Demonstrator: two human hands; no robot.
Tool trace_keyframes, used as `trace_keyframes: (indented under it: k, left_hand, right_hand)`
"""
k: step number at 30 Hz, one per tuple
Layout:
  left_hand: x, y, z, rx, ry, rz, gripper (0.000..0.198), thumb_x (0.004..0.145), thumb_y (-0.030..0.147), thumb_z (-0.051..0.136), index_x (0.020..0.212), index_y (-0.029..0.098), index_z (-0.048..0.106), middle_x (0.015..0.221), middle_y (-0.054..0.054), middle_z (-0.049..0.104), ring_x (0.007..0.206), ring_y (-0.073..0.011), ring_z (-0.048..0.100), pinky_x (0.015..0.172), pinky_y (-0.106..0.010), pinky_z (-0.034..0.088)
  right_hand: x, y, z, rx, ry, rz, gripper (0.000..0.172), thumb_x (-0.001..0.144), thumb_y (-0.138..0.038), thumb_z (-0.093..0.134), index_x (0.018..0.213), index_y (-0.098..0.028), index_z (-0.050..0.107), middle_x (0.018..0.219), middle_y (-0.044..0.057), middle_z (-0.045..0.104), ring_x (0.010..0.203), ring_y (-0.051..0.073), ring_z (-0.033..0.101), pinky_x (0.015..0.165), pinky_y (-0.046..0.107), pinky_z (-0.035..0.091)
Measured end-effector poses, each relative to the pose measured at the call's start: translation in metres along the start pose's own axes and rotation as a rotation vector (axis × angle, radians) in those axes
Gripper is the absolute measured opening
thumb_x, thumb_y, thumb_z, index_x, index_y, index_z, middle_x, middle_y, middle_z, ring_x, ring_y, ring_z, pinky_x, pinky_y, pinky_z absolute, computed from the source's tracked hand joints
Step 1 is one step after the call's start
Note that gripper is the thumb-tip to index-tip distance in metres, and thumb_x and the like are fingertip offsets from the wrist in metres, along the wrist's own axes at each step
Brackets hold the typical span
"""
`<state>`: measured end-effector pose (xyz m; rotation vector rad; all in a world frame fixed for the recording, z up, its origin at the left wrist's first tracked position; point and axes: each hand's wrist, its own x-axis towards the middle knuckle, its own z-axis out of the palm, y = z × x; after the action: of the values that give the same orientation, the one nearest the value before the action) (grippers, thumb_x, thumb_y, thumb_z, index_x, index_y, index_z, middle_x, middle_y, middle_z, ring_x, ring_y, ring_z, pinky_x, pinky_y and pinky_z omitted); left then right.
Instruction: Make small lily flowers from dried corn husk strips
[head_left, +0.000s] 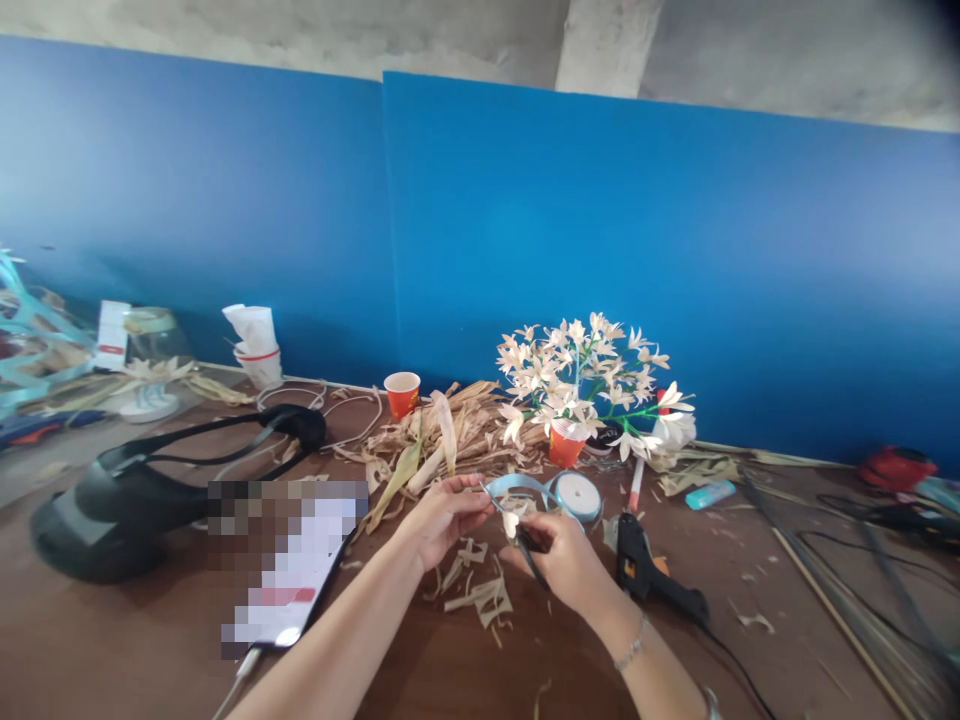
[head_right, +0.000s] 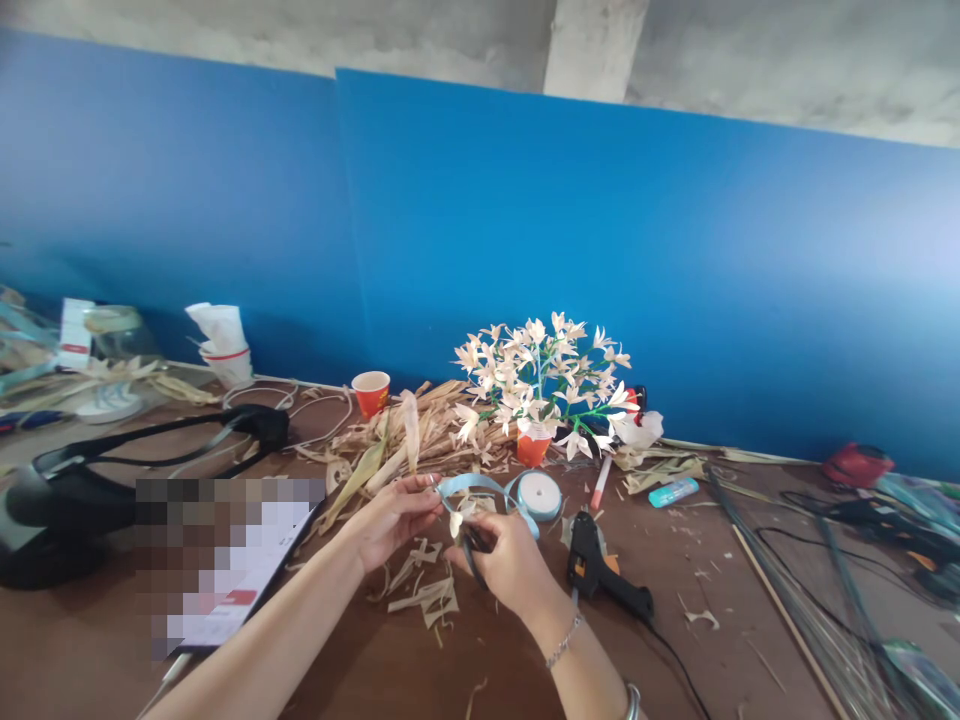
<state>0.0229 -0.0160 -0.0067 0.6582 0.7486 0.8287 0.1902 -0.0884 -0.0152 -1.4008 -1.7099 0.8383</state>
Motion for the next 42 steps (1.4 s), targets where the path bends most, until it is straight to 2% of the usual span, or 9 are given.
trace_keyframes:
  k: [8,14,21,28,33,37,39,42]
  left_hand:
    - [0.0,0.0,-0.001,0.04,-0.035,-0.009,0.027,0.059,-0.001,0.068,0.08,0.012,0.057,0.06,0.0,0.062,0.053,-0.0092,0.061,0.05,-0.014,0.05]
    - [0.001,-0.002,-0.003,0.068,-0.045,-0.022,0.029,0.058,0.001,0.068,0.083,0.012,0.057,0.061,-0.001,0.063,0.054,-0.0098,0.062,0.05,-0.014,0.05]
    - [0.001,-0.001,-0.003,0.08,-0.05,-0.03,0.03,0.057,0.001,0.068,0.083,0.012,0.057,0.061,-0.001,0.063,0.052,-0.0089,0.061,0.05,-0.014,0.049]
    - [0.0,-0.001,-0.003,0.087,-0.065,-0.036,0.03,0.057,0.0,0.067,0.083,0.012,0.058,0.06,-0.001,0.062,0.053,-0.0094,0.06,0.05,-0.014,0.049]
    - [0.0,-0.002,-0.005,0.088,-0.123,-0.057,0.034,0.059,0.001,0.067,0.09,0.011,0.06,0.063,-0.002,0.063,0.052,-0.0078,0.059,0.051,-0.013,0.048]
    - [-0.001,0.0,-0.006,0.061,-0.192,-0.058,0.041,0.06,0.001,0.067,0.099,0.014,0.06,0.062,0.0,0.063,0.051,-0.0068,0.059,0.05,-0.013,0.046]
    - [-0.002,0.001,-0.007,0.06,-0.237,-0.056,0.037,0.06,0.003,0.068,0.095,0.013,0.062,0.063,0.0,0.063,0.051,-0.0063,0.058,0.051,-0.013,0.046]
    - [-0.002,0.001,-0.007,0.084,-0.275,-0.044,0.02,0.058,0.006,0.07,0.078,0.009,0.065,0.065,-0.002,0.063,0.052,-0.0058,0.057,0.051,-0.014,0.045]
  right_hand:
    - [0.001,0.0,0.001,0.091,-0.035,0.056,0.031,0.059,-0.039,0.07,0.078,-0.016,0.061,0.063,-0.002,0.055,0.059,0.013,0.047,0.058,0.024,0.041]
    - [0.001,-0.008,-0.002,0.098,-0.049,0.056,0.029,0.057,-0.04,0.071,0.067,-0.016,0.058,0.057,-0.004,0.05,0.055,0.011,0.043,0.055,0.023,0.039]
    - [-0.001,-0.012,-0.005,0.057,-0.051,0.08,0.028,0.057,-0.039,0.072,0.065,-0.016,0.058,0.055,-0.005,0.044,0.052,0.01,0.038,0.051,0.022,0.034]
    - [-0.001,-0.011,-0.004,0.139,-0.091,0.092,0.031,0.055,-0.036,0.074,0.071,-0.017,0.055,0.055,-0.006,0.042,0.052,0.009,0.037,0.051,0.022,0.034]
    - [0.0,-0.011,-0.006,0.159,-0.106,0.07,0.03,0.056,-0.035,0.074,0.07,-0.016,0.055,0.057,-0.006,0.042,0.053,0.009,0.036,0.051,0.021,0.032]
    - [0.0,-0.007,-0.005,0.273,-0.15,0.065,0.03,0.056,-0.035,0.074,0.069,-0.015,0.055,0.059,-0.005,0.043,0.055,0.008,0.037,0.053,0.021,0.034]
    - [0.001,-0.004,-0.004,0.326,-0.183,0.067,0.031,0.057,-0.034,0.074,0.072,-0.014,0.056,0.061,-0.004,0.044,0.056,0.008,0.038,0.054,0.021,0.035]
    - [0.001,-0.001,-0.005,0.356,-0.204,0.059,0.035,0.055,-0.035,0.075,0.077,-0.014,0.058,0.064,-0.004,0.044,0.058,0.009,0.039,0.055,0.021,0.035]
